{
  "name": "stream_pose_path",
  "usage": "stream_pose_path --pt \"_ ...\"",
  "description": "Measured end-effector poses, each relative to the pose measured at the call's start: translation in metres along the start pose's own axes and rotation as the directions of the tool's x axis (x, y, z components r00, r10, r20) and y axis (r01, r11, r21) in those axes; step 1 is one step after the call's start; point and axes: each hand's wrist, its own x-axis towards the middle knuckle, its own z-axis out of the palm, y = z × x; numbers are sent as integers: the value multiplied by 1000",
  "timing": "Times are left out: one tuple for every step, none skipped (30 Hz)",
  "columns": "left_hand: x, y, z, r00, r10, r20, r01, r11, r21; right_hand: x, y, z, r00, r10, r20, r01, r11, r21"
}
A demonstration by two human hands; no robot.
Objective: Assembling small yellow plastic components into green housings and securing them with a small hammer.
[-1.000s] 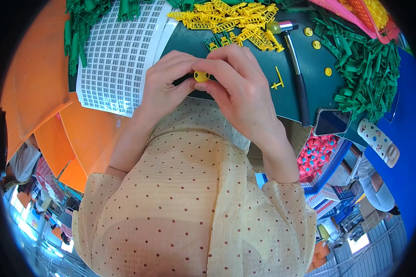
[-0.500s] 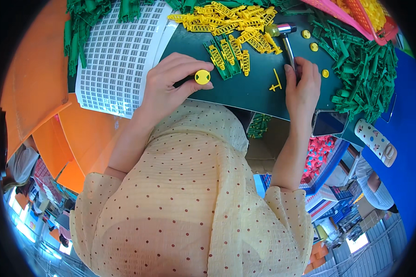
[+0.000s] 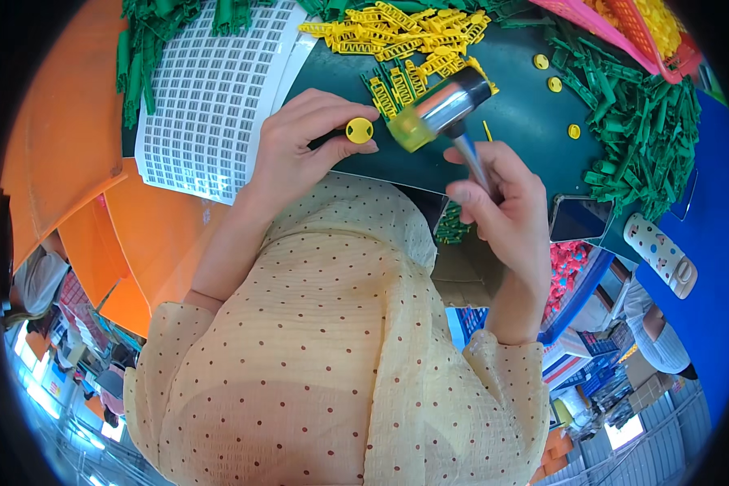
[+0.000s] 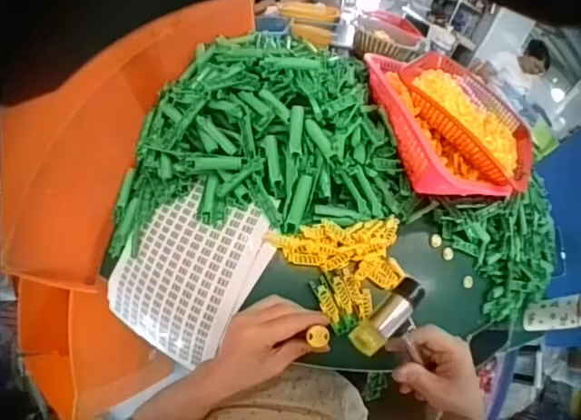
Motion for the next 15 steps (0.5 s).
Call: stream_pose_path --pt "0 1 0 1000 -2 -1 2 1000 -1 -3 -3 0 994 -101 -30 100 995 -23" --pt "1 2 -1 1000 -15 6 15 1000 -8 -6 -5 0 978 -201 -57 198 979 -48" --pt "1 3 -2 1000 -28 13 28 999 -14 -11 -3 1 958 -263 -112 259 965 -49" --pt "1 3 -2 999 -30 12 30 999 -14 -15 -2 2 959 -262 -110 258 965 -49" --pt "1 2 -2 1000 -13 1 13 1000 -13 -18 -3 3 868 -453 -205 404 883 -240" --pt "1 2 -2 1000 4 -10 -4 1000 -12 -19 -3 6 731 -634 -254 500 750 -434" --pt "0 1 -1 1000 5 -8 -5 1000 -11 -15 1 17 588 -699 -408 551 715 -431" --pt "-1 0 0 1000 -4 -6 4 1000 -10 -16 11 17 586 -699 -409 552 714 -430" --pt "-2 0 1 1000 -13 -5 13 1000 -9 -18 23 15 652 -700 -290 499 685 -531" --pt "-1 -1 0 1000 -10 -2 10 1000 -12 -17 24 14 717 -675 -174 446 637 -629" --pt "0 -1 0 1000 11 -2 -11 1000 0 -4 10 23 754 -656 32 452 483 -750" --pt "1 -2 0 999 33 -1 -33 999 12 1 16 26 784 -621 -13 470 607 -641" --pt "0 -1 -1 1000 29 -7 -29 999 14 0 15 23 795 -603 -65 453 661 -598" --pt "0 0 -2 1000 19 -1 -19 1000 10 -3 15 19 805 -582 -116 435 712 -552" --pt "-1 1 -3 1000 10 7 -10 1000 6 -5 15 15 795 -567 -217 436 782 -445"
